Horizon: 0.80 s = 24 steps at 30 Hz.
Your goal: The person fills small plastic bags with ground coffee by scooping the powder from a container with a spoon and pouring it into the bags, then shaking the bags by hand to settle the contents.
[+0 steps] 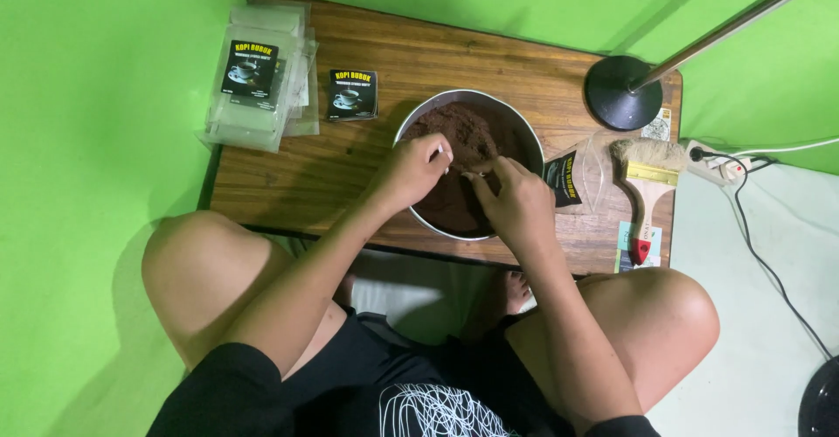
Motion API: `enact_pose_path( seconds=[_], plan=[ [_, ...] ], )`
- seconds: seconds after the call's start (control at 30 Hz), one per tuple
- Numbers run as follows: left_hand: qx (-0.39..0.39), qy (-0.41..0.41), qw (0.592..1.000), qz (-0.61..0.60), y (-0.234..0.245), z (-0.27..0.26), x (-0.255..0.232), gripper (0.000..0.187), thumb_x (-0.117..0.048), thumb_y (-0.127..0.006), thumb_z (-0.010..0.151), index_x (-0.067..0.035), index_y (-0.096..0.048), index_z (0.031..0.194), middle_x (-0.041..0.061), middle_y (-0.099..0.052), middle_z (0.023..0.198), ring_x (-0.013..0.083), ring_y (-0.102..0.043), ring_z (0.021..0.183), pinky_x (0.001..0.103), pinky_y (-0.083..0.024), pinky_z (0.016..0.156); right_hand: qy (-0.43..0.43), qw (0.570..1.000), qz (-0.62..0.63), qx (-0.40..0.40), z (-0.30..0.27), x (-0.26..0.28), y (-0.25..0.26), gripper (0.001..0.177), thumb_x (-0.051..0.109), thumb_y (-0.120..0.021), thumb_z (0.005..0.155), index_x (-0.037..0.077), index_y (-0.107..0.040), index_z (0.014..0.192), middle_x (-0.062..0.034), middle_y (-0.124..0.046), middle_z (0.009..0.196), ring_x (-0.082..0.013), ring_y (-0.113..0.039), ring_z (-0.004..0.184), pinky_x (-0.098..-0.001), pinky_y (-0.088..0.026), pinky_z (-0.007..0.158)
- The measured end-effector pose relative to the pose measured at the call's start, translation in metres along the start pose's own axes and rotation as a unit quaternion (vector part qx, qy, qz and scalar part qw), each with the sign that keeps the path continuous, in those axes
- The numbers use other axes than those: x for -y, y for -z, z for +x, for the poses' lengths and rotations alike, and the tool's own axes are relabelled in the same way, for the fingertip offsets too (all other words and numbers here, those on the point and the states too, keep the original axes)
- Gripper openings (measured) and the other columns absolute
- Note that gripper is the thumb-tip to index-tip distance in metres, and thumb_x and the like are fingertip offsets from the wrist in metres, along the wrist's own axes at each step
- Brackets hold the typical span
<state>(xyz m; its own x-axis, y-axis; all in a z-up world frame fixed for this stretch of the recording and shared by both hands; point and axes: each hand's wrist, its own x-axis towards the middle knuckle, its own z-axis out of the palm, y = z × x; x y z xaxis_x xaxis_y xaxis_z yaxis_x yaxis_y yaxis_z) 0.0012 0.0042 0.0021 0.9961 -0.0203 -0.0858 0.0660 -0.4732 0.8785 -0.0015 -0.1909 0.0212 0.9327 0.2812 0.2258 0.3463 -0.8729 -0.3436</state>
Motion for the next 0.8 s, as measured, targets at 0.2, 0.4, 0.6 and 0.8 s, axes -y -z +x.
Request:
enact_pose_path(
  seconds=[0.2,0.4,0.6,0.8],
  plan=[
    [0.012,0.059,0.987,-0.152,-0.017,0.031,0.034,0.014,-0.026,-0.061,0.089,-0.016,-0.072,0.087,0.005,-0.071,0.067,0.0136,-0.068,0.063,0.025,-0.054,0.06,-0.008,0.996,0.085,-0.033,0.003,0.01,0.02,0.022,0.032,-0.082,0.089,0.014,-0.069,0.089,-0.0069,-0.067,0.077,-0.0359,-0.071,0.07,-0.0458,-0.055,0.057],
    [0.017,0.101,0.96,-0.261,-0.018,0.036,0.024,0.015,-0.025,-0.062,0.089,-0.014,-0.071,0.088,0.007,-0.069,0.067,0.0101,-0.064,0.059,0.019,-0.052,0.056,0.042,0.978,0.173,-0.112,0.002,0.007,0.023,0.015,0.012,-0.084,0.09,0.013,-0.069,0.091,0.0014,-0.076,0.092,-0.025,-0.073,0.078,-0.035,-0.053,0.059],
    [0.017,0.104,0.959,-0.265,-0.023,0.041,0.023,0.015,-0.024,-0.062,0.089,-0.013,-0.072,0.086,0.007,-0.067,0.064,0.0097,-0.063,0.056,0.019,-0.051,0.051,0.085,0.971,0.182,-0.131,0.004,0.014,0.027,0.019,0.008,-0.085,0.089,0.009,-0.066,0.087,-0.0011,-0.076,0.091,-0.0269,-0.074,0.079,-0.035,-0.054,0.063],
    [0.022,0.106,0.96,-0.258,-0.023,0.044,0.015,0.016,-0.025,-0.062,0.089,-0.014,-0.072,0.084,0.006,-0.067,0.064,0.01,-0.063,0.056,0.019,-0.05,0.052,0.103,0.97,0.176,-0.131,0.009,0.005,0.02,0.021,0.009,-0.086,0.087,0.007,-0.066,0.087,-0.0033,-0.075,0.089,-0.0289,-0.074,0.079,-0.037,-0.056,0.065]
  ],
)
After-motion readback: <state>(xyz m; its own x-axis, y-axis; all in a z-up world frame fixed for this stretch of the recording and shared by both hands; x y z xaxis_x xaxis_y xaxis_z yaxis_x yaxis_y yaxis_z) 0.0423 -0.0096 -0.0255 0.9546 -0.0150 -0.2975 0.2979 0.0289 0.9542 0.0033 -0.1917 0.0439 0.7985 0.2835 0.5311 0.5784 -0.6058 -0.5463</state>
